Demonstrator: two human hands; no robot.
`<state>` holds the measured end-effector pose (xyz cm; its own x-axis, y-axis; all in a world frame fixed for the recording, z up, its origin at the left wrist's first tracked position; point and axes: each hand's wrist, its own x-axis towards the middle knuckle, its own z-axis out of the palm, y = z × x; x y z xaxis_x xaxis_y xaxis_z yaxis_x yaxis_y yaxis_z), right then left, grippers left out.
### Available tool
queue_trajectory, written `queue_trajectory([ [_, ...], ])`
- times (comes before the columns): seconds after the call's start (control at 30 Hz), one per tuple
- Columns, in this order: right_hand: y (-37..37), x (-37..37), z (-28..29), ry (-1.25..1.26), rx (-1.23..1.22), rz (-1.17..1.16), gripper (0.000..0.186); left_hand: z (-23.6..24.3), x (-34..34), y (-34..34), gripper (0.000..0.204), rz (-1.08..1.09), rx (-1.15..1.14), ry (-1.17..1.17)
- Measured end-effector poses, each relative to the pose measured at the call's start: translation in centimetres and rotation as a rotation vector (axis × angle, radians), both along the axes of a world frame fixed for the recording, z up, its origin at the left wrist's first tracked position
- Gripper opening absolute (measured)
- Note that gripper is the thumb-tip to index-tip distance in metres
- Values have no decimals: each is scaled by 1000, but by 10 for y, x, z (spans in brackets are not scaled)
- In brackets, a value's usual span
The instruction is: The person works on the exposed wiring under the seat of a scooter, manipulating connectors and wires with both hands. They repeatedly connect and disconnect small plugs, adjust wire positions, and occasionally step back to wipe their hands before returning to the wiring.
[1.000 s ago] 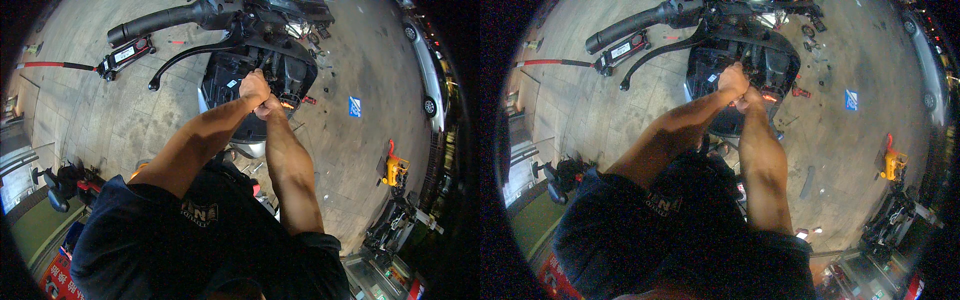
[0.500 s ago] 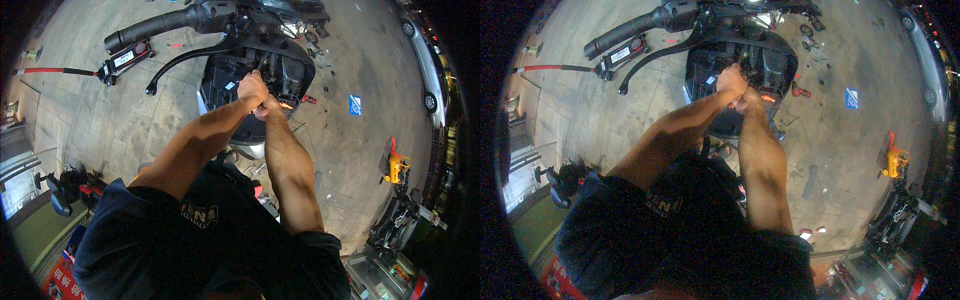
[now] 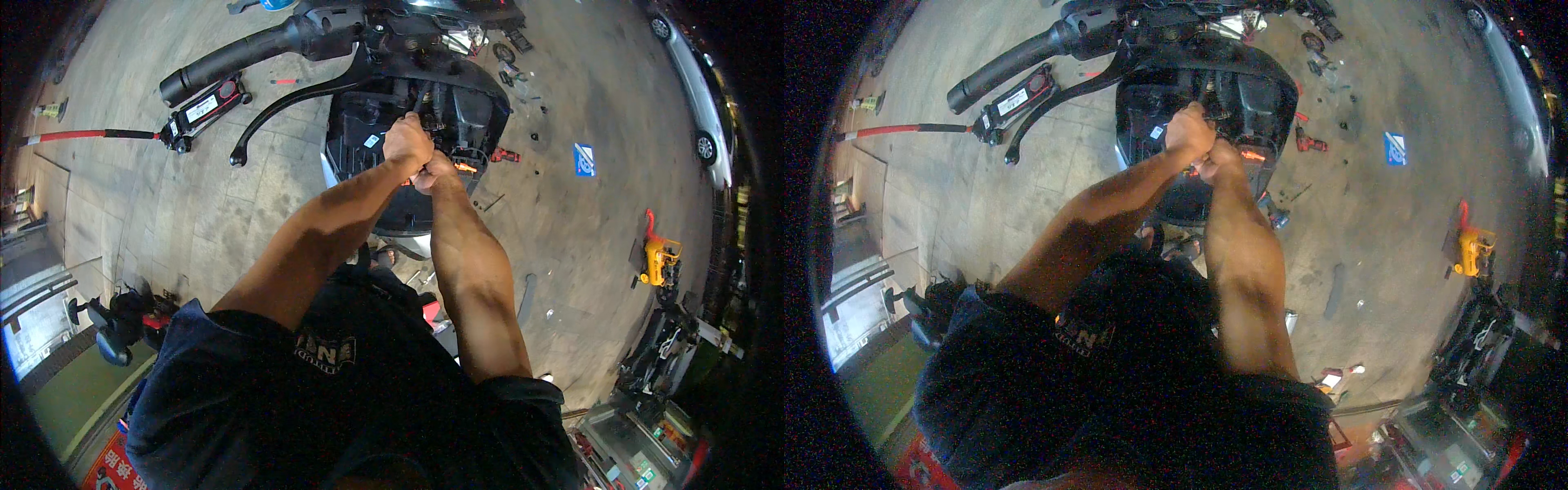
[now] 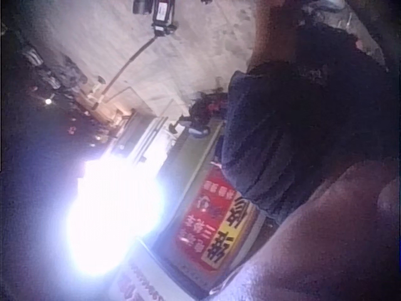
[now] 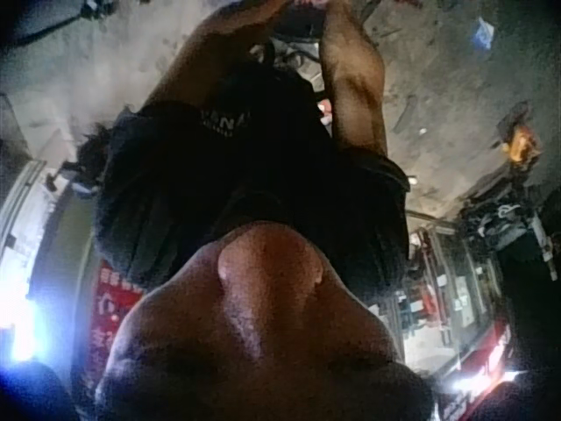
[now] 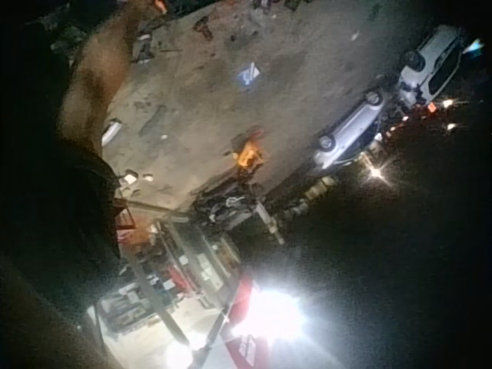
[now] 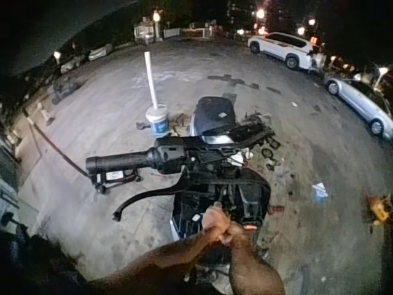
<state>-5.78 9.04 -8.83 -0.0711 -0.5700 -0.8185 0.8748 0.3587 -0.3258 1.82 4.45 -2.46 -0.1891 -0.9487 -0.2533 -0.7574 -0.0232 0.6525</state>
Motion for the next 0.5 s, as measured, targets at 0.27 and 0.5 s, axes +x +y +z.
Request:
queue_trajectory([
  [0.27,-2,-4,-9,-48,10,-33,9,-4,1,-1,38,-28,-36,-16],
  [0.5,-2,0,-5,-73,-11,-53,7,-1,-1,-2,34,-12,13,-31],
])
